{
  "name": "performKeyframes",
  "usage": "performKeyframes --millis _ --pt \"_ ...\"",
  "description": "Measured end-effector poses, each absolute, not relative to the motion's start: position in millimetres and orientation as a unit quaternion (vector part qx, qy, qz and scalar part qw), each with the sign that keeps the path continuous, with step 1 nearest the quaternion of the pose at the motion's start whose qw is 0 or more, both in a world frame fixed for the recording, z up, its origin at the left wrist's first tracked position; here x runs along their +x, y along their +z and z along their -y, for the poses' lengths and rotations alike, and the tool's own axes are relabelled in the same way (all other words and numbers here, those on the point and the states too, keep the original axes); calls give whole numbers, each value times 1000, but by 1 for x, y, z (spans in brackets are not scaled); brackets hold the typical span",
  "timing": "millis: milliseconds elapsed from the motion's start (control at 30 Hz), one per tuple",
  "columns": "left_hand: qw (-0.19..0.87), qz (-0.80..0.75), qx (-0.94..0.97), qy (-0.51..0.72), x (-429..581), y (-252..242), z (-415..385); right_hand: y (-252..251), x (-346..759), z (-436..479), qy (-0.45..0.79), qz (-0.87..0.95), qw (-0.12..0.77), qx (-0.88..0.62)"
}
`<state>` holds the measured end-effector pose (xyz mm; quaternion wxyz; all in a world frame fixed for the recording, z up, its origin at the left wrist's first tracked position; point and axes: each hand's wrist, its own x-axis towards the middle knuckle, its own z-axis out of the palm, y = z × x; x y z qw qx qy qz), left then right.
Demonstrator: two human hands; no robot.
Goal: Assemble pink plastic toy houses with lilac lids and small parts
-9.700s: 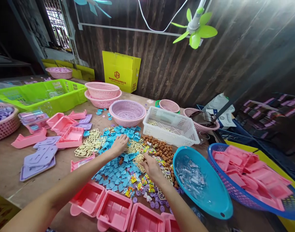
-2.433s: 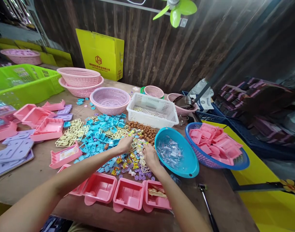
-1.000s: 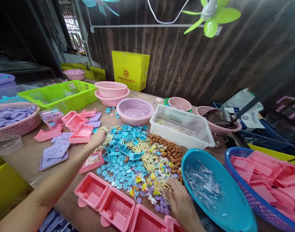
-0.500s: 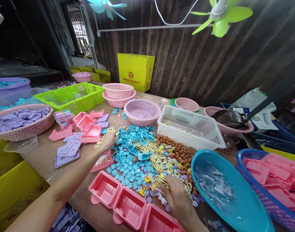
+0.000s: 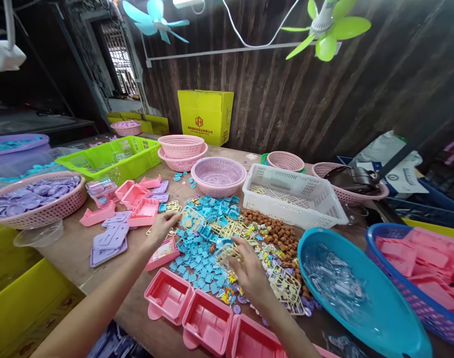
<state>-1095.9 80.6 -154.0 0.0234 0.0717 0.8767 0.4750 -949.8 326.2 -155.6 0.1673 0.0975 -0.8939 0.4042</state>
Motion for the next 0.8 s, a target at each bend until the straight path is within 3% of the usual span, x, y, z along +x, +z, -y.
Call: performKeyframes --millis 100,233,333,433,567,800 --pt "111 -837 147 515 -1061 -155 -103 -158 -969 -300 422 883 181 98" --pt "267 -768 212 542 -1040 -154 -112 -168 -966 -289 414 898 131 65" --pt "360 -793 264 414 -1045 -154 -109 -169 -942 -312 422 897 123 42" --pt "291 -870 311 248 -1051 -156 -121 -160 -911 -354 428 884 175 -66" --pt "261 -870 377 181 -1044 -166 -165 -148 -878 -397 413 854 234 -212" --pt "250 -889 376 71 -1021 -198 -220 -152 -849 -398 433 846 212 -227"
